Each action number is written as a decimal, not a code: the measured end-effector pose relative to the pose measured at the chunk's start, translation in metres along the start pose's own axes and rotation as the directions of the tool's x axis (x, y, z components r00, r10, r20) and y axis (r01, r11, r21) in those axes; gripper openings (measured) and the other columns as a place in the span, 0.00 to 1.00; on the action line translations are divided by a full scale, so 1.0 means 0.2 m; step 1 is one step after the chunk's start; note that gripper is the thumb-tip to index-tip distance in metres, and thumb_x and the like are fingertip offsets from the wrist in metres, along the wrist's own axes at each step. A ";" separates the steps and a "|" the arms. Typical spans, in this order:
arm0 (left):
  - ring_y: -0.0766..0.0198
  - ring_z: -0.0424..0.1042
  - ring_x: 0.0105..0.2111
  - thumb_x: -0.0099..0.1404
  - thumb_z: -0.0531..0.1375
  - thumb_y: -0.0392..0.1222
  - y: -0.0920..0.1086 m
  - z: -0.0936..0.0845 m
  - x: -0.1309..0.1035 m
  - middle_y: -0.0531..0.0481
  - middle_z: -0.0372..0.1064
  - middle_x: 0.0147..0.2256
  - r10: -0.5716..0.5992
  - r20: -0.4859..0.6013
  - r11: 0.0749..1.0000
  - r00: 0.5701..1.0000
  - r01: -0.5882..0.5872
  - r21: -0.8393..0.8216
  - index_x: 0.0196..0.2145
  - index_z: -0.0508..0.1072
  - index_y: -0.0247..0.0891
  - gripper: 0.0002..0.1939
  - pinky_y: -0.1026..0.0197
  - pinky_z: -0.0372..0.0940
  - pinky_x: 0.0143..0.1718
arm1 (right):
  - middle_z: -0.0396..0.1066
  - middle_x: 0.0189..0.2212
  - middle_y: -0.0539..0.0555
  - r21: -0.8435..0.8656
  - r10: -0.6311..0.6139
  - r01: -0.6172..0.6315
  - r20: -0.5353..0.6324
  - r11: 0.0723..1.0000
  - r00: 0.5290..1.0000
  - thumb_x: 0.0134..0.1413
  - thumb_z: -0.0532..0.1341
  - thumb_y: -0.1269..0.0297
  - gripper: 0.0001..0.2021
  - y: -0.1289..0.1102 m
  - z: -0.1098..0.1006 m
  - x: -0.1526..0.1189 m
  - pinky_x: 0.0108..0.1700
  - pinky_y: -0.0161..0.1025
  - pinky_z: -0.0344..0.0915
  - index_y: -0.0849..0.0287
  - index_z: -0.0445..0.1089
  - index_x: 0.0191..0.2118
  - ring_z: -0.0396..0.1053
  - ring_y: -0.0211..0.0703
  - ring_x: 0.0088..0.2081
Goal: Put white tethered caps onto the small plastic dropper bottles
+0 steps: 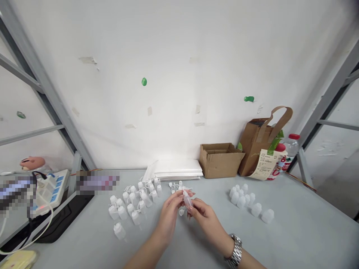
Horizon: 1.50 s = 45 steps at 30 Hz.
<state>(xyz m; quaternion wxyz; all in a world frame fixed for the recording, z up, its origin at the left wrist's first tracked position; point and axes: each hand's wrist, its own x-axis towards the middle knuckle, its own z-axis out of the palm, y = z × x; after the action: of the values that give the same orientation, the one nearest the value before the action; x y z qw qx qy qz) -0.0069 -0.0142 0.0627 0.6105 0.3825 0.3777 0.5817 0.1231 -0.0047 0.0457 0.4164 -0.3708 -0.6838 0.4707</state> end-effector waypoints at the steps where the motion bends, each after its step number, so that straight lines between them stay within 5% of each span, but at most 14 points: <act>1: 0.51 0.65 0.46 0.56 0.55 0.40 -0.01 -0.01 0.00 0.42 0.73 0.40 -0.013 0.001 1.000 1.000 0.013 -0.006 0.37 0.74 0.34 0.13 0.55 0.58 0.45 | 0.60 0.23 0.49 0.052 0.028 -0.029 0.011 0.998 1.000 0.55 0.53 0.54 0.16 0.01 0.00 0.01 0.33 0.35 0.56 0.60 0.65 0.24 0.59 0.39 0.28; 9: 0.54 0.68 0.38 0.54 0.55 0.39 -0.07 -0.01 0.01 0.41 0.73 0.38 -0.103 0.004 0.993 0.995 0.103 -0.057 0.33 0.76 0.33 0.13 0.58 0.59 0.35 | 0.59 0.18 0.48 0.301 0.087 -0.108 0.082 0.947 0.993 0.50 0.55 0.50 0.20 -0.01 0.01 0.03 0.33 0.36 0.55 0.60 0.61 0.18 0.57 0.38 0.25; 18: 0.55 0.68 0.39 0.57 0.53 0.41 -0.02 0.00 0.00 0.43 0.72 0.39 -0.103 0.027 0.982 0.994 0.106 -0.159 0.47 0.68 0.37 0.19 0.58 0.58 0.34 | 0.60 0.19 0.48 0.281 0.060 -0.077 0.067 0.957 0.996 0.51 0.56 0.50 0.18 -0.01 -0.01 0.03 0.34 0.36 0.55 0.60 0.63 0.21 0.58 0.39 0.27; 37: 0.52 0.66 0.45 0.56 0.55 0.42 -0.05 -0.04 0.02 0.40 0.72 0.40 -0.150 0.030 0.967 0.988 0.153 -0.205 0.38 0.72 0.33 0.14 0.56 0.59 0.40 | 0.56 0.18 0.47 0.156 0.095 -0.097 0.019 0.983 0.995 0.49 0.56 0.46 0.21 -0.01 0.01 0.03 0.30 0.34 0.53 0.61 0.64 0.21 0.55 0.37 0.25; 41: 0.54 0.68 0.42 0.56 0.54 0.41 -0.05 -0.04 0.02 0.41 0.73 0.38 -0.178 0.021 0.962 0.984 0.179 -0.204 0.37 0.72 0.33 0.14 0.56 0.58 0.41 | 0.58 0.17 0.48 0.343 0.124 -0.141 0.073 0.929 0.990 0.48 0.59 0.50 0.19 -0.02 0.01 0.02 0.30 0.35 0.53 0.61 0.62 0.18 0.55 0.37 0.24; 45: 0.57 0.68 0.42 0.57 0.52 0.41 -0.05 -0.04 0.02 0.43 0.73 0.38 -0.216 0.025 0.952 0.976 0.216 -0.217 0.38 0.72 0.33 0.15 0.58 0.57 0.43 | 0.58 0.17 0.48 0.628 0.147 -0.229 0.181 0.743 0.972 0.46 0.61 0.55 0.16 -0.03 0.01 0.02 0.31 0.35 0.52 0.63 0.68 0.20 0.53 0.35 0.23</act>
<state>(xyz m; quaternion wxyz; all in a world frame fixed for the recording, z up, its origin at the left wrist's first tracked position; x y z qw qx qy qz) -0.0090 -0.0095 0.0506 0.7090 0.2698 0.3507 0.5492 0.1185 -0.0039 0.0516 0.4268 -0.2432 -0.4630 0.7378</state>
